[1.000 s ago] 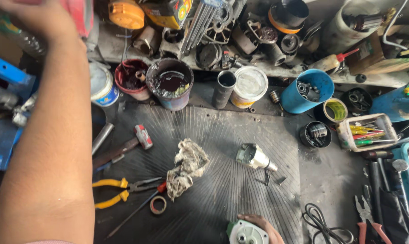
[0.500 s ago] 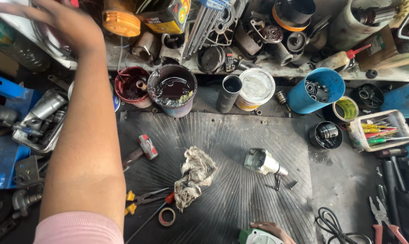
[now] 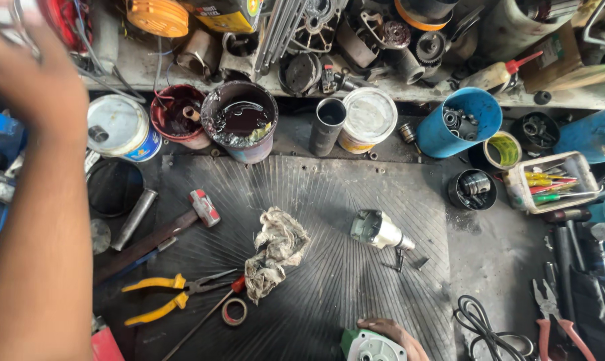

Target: The person wipes grease and dirt from a disassembled power tool motor housing using a rag, turning the housing to clean its inner and outer surfaces. They handle a green angle grinder on the bench and at the end dip the rag into a can of liquid and reposition containers on the workbench.

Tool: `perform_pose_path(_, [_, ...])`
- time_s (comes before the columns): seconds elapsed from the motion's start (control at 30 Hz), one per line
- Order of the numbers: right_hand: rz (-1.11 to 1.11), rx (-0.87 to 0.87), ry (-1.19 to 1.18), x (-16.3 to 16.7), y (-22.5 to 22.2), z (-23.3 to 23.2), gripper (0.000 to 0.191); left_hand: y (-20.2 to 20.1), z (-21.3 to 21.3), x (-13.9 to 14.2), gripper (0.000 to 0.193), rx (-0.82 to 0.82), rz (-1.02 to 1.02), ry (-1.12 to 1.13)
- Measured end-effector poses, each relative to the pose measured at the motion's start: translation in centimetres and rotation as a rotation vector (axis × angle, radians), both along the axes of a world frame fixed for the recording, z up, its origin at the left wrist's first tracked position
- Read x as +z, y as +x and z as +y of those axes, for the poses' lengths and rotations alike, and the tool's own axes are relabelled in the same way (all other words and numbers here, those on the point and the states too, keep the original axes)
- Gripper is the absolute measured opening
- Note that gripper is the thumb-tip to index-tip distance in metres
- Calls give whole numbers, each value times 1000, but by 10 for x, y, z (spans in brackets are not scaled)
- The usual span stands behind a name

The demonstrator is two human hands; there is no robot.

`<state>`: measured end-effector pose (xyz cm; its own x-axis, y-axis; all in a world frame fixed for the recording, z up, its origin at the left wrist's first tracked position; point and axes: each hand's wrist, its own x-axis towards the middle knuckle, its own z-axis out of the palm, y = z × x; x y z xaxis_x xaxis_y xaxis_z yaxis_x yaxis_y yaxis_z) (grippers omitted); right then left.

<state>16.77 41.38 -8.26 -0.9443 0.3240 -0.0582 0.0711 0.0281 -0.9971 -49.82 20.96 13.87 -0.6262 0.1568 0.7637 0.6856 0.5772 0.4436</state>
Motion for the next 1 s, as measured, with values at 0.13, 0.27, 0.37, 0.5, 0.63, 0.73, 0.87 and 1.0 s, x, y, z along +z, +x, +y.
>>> perform_pose_path(0.13, [-72,-30,268,26,-4,-12,40,56,-47,-20,63,15,-181,-237])
perform_pose_path(0.27, [-114,-14,258,43,-11,-11,44,64,-43,-39,119,43,-277,-575])
perform_pose_path(0.37, [-102,-12,171,51,-15,-9,40,52,-31,-44,134,84,-597,-566])
perform_pose_path(0.5, [-159,-13,173,74,-28,-10,42,41,-18,-36,139,100,-693,-584])
perform_pose_path(0.63, [-84,76,357,118,-40,-16,83,40,-21,-25,131,156,-577,-660])
perform_pose_path(0.73, [-136,60,343,144,-48,-19,88,63,-32,-13,130,137,-599,-606])
perform_pose_path(0.87, [-111,-38,441,149,-55,-25,97,141,-46,9,135,-9,-393,-556])
perform_pose_path(1.0, [-171,-160,434,135,-55,-28,115,247,-57,34,133,-81,-420,-728])
